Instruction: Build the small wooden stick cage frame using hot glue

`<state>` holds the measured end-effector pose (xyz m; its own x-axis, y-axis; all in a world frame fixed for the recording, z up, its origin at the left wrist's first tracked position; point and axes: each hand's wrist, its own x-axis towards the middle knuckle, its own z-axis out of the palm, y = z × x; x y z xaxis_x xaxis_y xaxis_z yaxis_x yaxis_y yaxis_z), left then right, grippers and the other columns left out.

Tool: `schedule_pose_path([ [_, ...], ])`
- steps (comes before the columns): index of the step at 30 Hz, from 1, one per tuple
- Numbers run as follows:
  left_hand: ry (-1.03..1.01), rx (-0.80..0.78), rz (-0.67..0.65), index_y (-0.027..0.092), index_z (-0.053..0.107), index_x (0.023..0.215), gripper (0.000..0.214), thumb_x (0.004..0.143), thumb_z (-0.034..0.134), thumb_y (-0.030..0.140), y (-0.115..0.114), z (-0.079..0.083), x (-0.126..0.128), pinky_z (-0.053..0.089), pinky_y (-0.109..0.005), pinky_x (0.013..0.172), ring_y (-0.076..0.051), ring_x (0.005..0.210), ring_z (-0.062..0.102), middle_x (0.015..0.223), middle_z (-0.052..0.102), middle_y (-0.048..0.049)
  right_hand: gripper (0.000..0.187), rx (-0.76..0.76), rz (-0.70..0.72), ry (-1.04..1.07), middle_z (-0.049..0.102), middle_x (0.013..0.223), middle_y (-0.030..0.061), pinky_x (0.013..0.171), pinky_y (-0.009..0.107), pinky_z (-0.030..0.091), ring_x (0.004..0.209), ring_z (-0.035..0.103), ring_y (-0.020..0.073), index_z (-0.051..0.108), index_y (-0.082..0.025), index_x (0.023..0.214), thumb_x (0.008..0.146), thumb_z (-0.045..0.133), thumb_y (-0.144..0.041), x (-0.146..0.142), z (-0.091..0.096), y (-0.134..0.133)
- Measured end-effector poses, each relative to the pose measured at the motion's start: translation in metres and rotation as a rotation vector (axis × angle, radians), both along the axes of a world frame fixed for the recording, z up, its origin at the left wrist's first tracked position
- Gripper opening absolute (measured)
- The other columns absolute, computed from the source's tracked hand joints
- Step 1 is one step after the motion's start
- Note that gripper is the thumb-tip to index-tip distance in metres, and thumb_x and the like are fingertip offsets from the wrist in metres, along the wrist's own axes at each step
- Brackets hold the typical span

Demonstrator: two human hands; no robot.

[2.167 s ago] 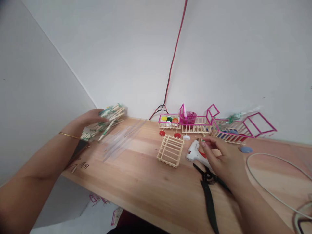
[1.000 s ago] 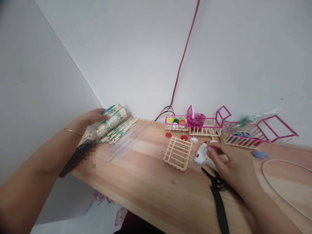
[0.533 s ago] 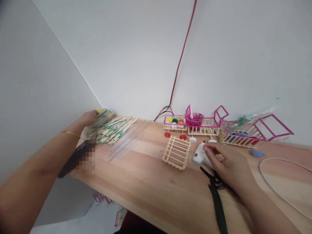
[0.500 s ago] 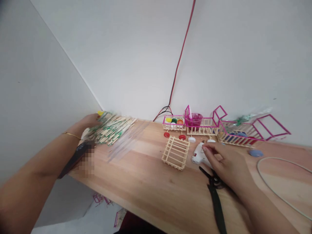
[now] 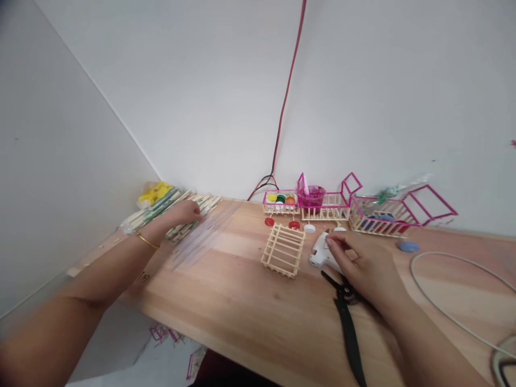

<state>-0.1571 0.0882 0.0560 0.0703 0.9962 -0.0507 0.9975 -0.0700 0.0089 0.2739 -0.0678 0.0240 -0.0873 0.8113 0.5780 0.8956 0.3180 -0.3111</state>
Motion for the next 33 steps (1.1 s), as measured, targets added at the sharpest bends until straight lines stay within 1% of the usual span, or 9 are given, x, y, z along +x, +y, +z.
schedule_pose_path([
  [4, 0.0, 0.016, 0.043, 0.016, 0.07, 0.069, 0.016, 0.067, 0.061, 0.029, -0.002, -0.008, 0.007, 0.045, -0.029, 0.068, -0.025, 0.08, 0.064, 0.08, 0.071, -0.0129, 0.021, 0.029, 0.03, 0.009, 0.072, 0.077, 0.0017, 0.061, 0.028, 0.048, 0.069, 0.067, 0.0182, 0.065, -0.022, 0.089, 0.086, 0.052, -0.038, 0.002, -0.002, 0.001],
  [11, -0.109, 0.186, 0.11, 0.016, 0.067, 0.082, 0.021, 0.076, 0.051, 0.027, 0.001, 0.026, 0.003, 0.045, -0.03, 0.07, -0.024, 0.081, 0.063, 0.079, 0.069, -0.0107, 0.023, 0.007, 0.022, 0.026, 0.072, 0.077, 0.0024, 0.061, 0.029, 0.048, 0.068, 0.066, 0.0188, 0.065, -0.021, 0.087, 0.086, 0.05, -0.039, -0.001, 0.002, -0.001],
  [14, -0.238, 0.286, 0.034, 0.017, 0.057, 0.109, 0.034, 0.09, 0.032, 0.031, -0.012, 0.035, 0.025, 0.045, -0.025, 0.068, -0.015, 0.073, 0.061, 0.088, 0.068, -0.0059, 0.022, 0.005, 0.023, 0.043, 0.072, 0.078, 0.0027, 0.062, 0.029, 0.048, 0.07, 0.066, 0.019, 0.065, -0.021, 0.087, 0.086, 0.05, -0.038, -0.003, 0.004, -0.002],
  [16, -0.495, 0.33, -0.149, 0.018, 0.052, 0.112, 0.034, 0.092, 0.03, 0.034, -0.031, 0.039, 0.052, 0.043, -0.023, 0.062, -0.012, 0.064, 0.056, 0.085, 0.065, -0.003, 0.022, 0.018, 0.013, 0.087, 0.071, 0.079, 0.0027, 0.063, 0.029, 0.049, 0.072, 0.067, 0.0188, 0.064, -0.021, 0.088, 0.086, 0.051, -0.038, -0.005, 0.006, -0.003],
  [19, -0.768, 0.181, -0.556, 0.017, 0.058, 0.086, 0.03, 0.092, 0.036, 0.036, -0.074, 0.04, 0.1, 0.039, -0.021, 0.059, -0.01, 0.061, 0.05, 0.07, 0.057, 0.0003, 0.023, 0.023, -0.02, 0.198, 0.069, 0.074, 0.0015, 0.062, 0.028, 0.049, 0.07, 0.066, 0.0184, 0.064, -0.022, 0.095, 0.087, 0.049, -0.039, -0.008, 0.011, -0.009],
  [22, -0.762, 0.047, -0.752, 0.016, 0.055, 0.07, 0.033, 0.093, 0.039, 0.034, -0.12, 0.037, 0.138, 0.036, -0.022, 0.059, -0.01, 0.06, 0.047, 0.063, 0.053, 0.001, 0.03, -0.013, 0.119, 0.36, 0.065, 0.071, 0.0009, 0.063, 0.03, 0.05, 0.067, 0.064, 0.0176, 0.062, -0.022, 0.104, 0.09, 0.046, -0.043, -0.013, 0.017, -0.02],
  [26, -0.825, -0.132, -0.791, 0.017, 0.053, 0.072, 0.029, 0.094, 0.039, 0.029, -0.158, 0.025, 0.159, 0.036, -0.022, 0.058, -0.009, 0.059, 0.047, 0.063, 0.054, 0.0012, 0.032, -0.19, 0.446, 0.66, 0.062, 0.07, 0.0012, 0.054, 0.03, 0.048, 0.057, 0.059, 0.0155, 0.065, -0.021, 0.103, 0.09, 0.048, -0.046, -0.022, 0.019, -0.034],
  [29, -0.887, -0.241, -0.787, 0.018, 0.053, 0.071, 0.028, 0.093, 0.04, 0.029, -0.167, 0.011, 0.163, 0.037, -0.022, 0.057, -0.01, 0.059, 0.049, 0.064, 0.054, 0.0008, 0.027, -0.266, 0.463, 0.848, 0.06, 0.063, -0.0007, 0.049, 0.027, 0.046, 0.051, 0.057, 0.0134, 0.067, -0.022, 0.099, 0.091, 0.05, -0.041, -0.033, 0.017, -0.038],
  [33, -1.012, -0.29, -0.743, 0.017, 0.054, 0.071, 0.03, 0.093, 0.039, 0.031, -0.172, -0.004, 0.167, 0.039, -0.023, 0.06, -0.011, 0.062, 0.049, 0.064, 0.054, 0.0002, 0.026, -0.401, 0.486, 0.744, 0.061, 0.059, 0.0003, 0.048, 0.024, 0.045, 0.048, 0.055, 0.011, 0.069, -0.018, 0.087, 0.089, 0.053, -0.038, -0.051, 0.018, -0.04],
])
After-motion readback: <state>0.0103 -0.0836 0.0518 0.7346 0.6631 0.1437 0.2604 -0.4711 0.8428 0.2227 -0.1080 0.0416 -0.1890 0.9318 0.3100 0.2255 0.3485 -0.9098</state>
